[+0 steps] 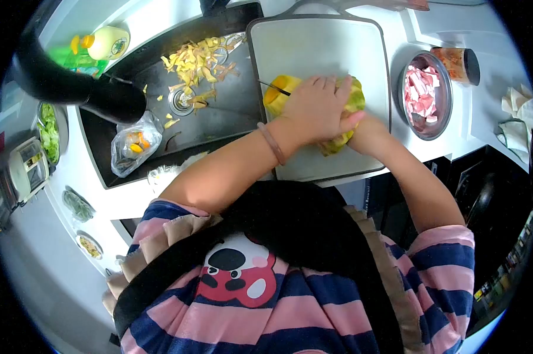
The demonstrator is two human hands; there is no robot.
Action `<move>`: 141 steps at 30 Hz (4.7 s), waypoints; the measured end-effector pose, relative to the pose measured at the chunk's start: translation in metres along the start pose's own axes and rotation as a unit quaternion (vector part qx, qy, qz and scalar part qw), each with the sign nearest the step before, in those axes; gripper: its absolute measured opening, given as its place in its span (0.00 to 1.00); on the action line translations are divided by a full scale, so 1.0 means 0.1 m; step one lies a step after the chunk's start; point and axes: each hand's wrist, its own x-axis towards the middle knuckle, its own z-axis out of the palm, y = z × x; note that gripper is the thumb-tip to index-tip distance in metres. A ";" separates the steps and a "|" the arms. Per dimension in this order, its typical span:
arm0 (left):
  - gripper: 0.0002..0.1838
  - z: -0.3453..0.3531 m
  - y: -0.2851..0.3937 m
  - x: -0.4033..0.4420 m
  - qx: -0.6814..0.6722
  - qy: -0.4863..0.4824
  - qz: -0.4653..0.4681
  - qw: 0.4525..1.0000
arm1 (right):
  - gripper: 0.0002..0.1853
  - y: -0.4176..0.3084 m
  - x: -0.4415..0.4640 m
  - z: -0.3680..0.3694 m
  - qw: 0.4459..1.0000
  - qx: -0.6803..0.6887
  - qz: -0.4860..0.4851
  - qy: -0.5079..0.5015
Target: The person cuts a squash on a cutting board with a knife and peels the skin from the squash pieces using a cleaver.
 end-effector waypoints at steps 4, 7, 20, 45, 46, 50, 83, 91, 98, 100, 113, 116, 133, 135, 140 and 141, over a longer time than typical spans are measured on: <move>0.36 -0.01 -0.01 0.00 -0.010 -0.025 -0.009 1.000 | 0.10 0.03 0.09 0.08 0.993 0.044 -0.082 0.067; 0.37 0.00 0.00 0.02 -0.010 -0.031 0.005 0.999 | 0.10 0.05 0.18 0.12 0.988 0.042 -0.110 0.096; 0.40 -0.14 -0.01 -0.12 -0.010 -0.047 0.071 0.996 | 0.16 -0.25 -0.63 0.22 0.973 0.041 -0.022 0.225; 0.37 -0.01 -0.08 -0.32 -0.055 0.070 0.096 0.991 | 0.12 -0.19 -0.20 0.39 0.963 0.054 -0.069 0.255; 0.37 -0.01 -0.07 -0.37 -0.027 0.122 0.113 0.986 | 0.11 -0.20 -0.25 0.38 0.976 0.016 -0.012 0.215; 0.40 -0.08 -0.09 -0.58 0.016 0.123 0.059 0.990 | 0.15 -0.14 -0.42 0.34 0.966 0.007 0.073 0.247; 0.23 -0.45 -0.52 -0.64 -0.058 -0.105 0.061 0.991 | 0.14 0.20 -0.69 0.26 0.938 0.165 0.038 0.303; 0.33 -0.35 -0.27 -0.78 -0.052 -0.136 -0.052 0.988 | 0.18 0.10 -1.03 0.43 0.919 0.204 0.064 0.332; 0.44 -0.16 -0.14 -0.86 0.034 -0.089 -0.045 0.994 | 0.14 -0.18 -1.35 0.35 0.866 0.343 0.046 0.361; 0.44 -0.15 -0.14 -0.86 0.027 -0.105 -0.081 0.991 | 0.16 -0.18 -1.33 0.46 0.843 0.349 -0.019 0.409; 0.49 -0.31 -0.07 -0.62 0.022 -0.288 -0.212 0.934 | 0.11 -0.14 -1.38 0.56 0.644 0.546 -0.133 0.519; 0.47 -0.24 -0.06 -0.73 -0.043 -0.280 -0.200 0.938 | 0.08 -0.12 -1.40 0.60 0.669 0.557 -0.134 0.473; 0.22 -0.95 0.14 -1.76 -0.668 0.125 -0.306 0.667 | 0.11 -1.19 -1.25 -0.02 0.792 0.470 -0.234 0.313; 0.21 -1.05 0.20 -1.80 -0.715 0.169 -0.329 0.594 | 0.13 -1.37 -1.21 -0.07 0.816 0.267 -0.256 0.444; 0.19 -1.04 0.25 -1.91 -0.634 0.290 -0.286 0.657 | 0.28 -1.81 -1.17 -0.16 0.771 0.031 -0.375 0.514; 0.18 -0.99 0.23 -1.94 -0.620 0.318 -0.250 0.672 | 0.30 -1.85 -1.11 -0.12 0.764 -0.011 -0.380 0.522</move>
